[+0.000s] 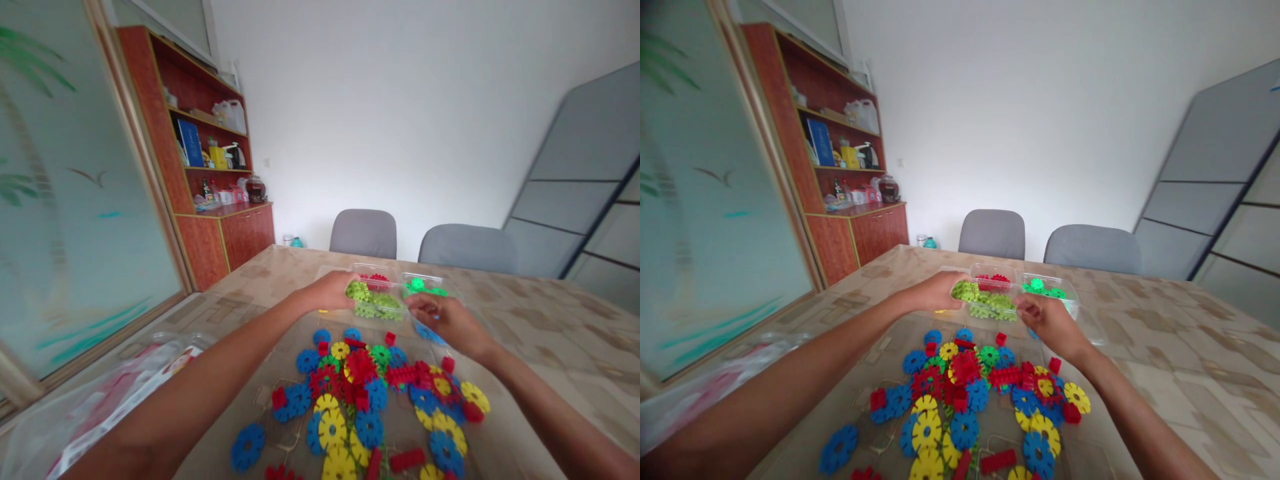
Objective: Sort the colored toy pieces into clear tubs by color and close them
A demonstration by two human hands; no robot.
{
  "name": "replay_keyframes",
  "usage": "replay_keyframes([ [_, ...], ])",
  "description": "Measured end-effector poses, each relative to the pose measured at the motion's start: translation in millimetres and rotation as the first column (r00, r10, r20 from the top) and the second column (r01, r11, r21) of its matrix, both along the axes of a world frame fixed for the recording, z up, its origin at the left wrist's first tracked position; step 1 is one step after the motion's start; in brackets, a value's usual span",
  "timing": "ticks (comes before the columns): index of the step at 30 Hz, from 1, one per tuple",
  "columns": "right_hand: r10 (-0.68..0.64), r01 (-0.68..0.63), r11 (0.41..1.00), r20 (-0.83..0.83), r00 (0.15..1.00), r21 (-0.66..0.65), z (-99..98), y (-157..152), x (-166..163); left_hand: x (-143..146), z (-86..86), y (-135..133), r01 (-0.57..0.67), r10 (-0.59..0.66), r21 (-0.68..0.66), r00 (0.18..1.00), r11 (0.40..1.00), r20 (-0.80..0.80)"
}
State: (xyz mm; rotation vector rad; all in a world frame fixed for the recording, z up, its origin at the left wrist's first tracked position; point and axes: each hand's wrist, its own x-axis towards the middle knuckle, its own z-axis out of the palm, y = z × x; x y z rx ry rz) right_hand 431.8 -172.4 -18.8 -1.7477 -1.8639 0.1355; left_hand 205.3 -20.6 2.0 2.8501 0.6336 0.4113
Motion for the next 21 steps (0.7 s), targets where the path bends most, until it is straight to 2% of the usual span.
replay_keyframes([
  [5, 0.007, -0.02, 0.998, -0.191, 0.981, -0.066, -23.5, -56, -6, 42, -2.6, 22, 0.007, -0.007, 0.0, 1.0, 1.0, -0.027],
  [10, 0.002, -0.031, 0.992, -0.231, 0.973, -0.121, -31.3, -73, -9, 76, -11.5, 38, -0.003, 0.001, -0.029, 0.999, 1.0, -0.046],
  [17, 0.002, -0.017, 0.996, -0.174, 0.985, -0.084, -37.9, -70, 8, 70, -16.9, 32, 0.077, -0.078, -0.109, 0.997, 0.991, -0.002],
  [21, 0.01, -0.029, 0.995, -0.191, 0.981, -0.095, -37.0, -68, 2, 72, -26.2, 25, 0.143, -0.144, -0.162, 0.99, 0.976, 0.006],
])
